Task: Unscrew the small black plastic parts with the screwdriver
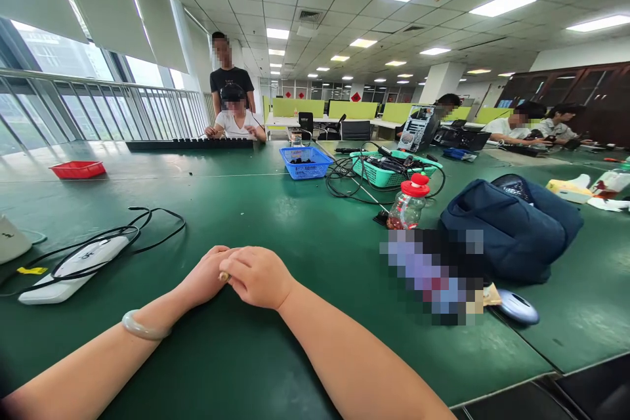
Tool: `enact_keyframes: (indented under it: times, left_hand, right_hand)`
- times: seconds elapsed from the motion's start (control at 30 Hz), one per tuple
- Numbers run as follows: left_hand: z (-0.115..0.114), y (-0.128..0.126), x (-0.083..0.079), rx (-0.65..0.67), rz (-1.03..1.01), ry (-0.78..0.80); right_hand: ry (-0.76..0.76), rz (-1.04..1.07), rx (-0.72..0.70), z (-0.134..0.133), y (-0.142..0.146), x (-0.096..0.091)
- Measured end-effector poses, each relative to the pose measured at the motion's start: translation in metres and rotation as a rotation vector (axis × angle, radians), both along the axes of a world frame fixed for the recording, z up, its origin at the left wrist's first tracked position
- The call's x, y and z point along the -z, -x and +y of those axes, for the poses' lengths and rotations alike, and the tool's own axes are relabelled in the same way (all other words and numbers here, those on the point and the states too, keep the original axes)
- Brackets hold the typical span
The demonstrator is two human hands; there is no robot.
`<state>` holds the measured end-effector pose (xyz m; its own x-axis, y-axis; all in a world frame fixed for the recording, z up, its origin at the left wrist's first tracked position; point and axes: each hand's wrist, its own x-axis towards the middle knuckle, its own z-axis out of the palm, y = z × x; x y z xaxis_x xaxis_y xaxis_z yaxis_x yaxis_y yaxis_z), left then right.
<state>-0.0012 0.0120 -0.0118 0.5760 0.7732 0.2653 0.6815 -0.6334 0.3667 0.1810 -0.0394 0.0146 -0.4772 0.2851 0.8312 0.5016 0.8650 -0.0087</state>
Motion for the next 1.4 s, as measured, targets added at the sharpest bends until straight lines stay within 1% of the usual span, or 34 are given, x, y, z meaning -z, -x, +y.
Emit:
enact_keyframes:
  times: [0.13,0.23,0.3,0.4,0.43,0.5,0.57,0.6,0.63,0.73,0.8,0.87,1.0,1.23,1.33,1.4]
  left_hand:
    - [-0.002,-0.003,-0.004,-0.080,0.021,0.058]
    - [-0.005,-0.005,-0.008,-0.086,0.034,0.078]
    - [-0.006,-0.005,-0.009,-0.081,0.040,0.079]
    - [-0.008,-0.006,-0.008,-0.068,0.046,0.059]
    - [-0.008,-0.006,-0.008,-0.065,0.047,0.055]
    - [-0.008,-0.006,-0.008,-0.067,0.046,0.062]
    - [-0.009,-0.007,-0.009,-0.084,0.043,0.085]
    - [-0.009,-0.007,-0.010,-0.097,0.041,0.098]
    - [-0.009,-0.008,-0.011,-0.110,0.040,0.112]
    - [-0.010,-0.008,-0.014,-0.127,0.031,0.153]
    - [-0.010,-0.008,-0.014,-0.126,0.030,0.169]
    - [-0.010,-0.008,-0.013,-0.121,0.029,0.169]
    - [-0.009,-0.007,-0.011,-0.109,0.025,0.156]
    - [-0.010,-0.008,-0.015,-0.111,0.037,0.175]
    - [-0.010,-0.007,-0.014,-0.117,0.031,0.177]
    - [-0.010,-0.007,-0.014,-0.095,0.021,0.160]
  right_hand:
    - [0.128,0.225,0.078,0.001,-0.006,0.000]
    - [0.158,0.310,0.108,0.001,-0.008,-0.001]
    - [0.113,0.272,0.088,-0.002,-0.008,-0.003]
    - [-0.024,0.152,-0.004,-0.007,-0.007,-0.007]
    - [-0.049,0.146,-0.024,-0.008,-0.007,-0.009]
    - [-0.019,0.218,-0.011,-0.008,-0.007,-0.010]
    - [0.108,0.394,0.054,-0.003,-0.010,-0.008]
    - [0.204,0.508,0.094,0.001,-0.011,-0.006]
    - [0.318,0.622,0.106,0.006,-0.013,-0.004]
    - [0.614,0.995,0.064,0.023,-0.020,0.005]
    - [0.740,1.133,0.046,0.031,-0.023,0.010]
    - [0.819,1.191,0.048,0.035,-0.026,0.013]
    - [0.915,1.256,0.068,0.039,-0.028,0.015]
    - [1.143,1.417,0.022,0.046,-0.032,0.022]
    - [1.291,1.386,0.004,0.046,-0.030,0.024]
    - [1.336,1.344,-0.013,0.044,-0.025,0.024]
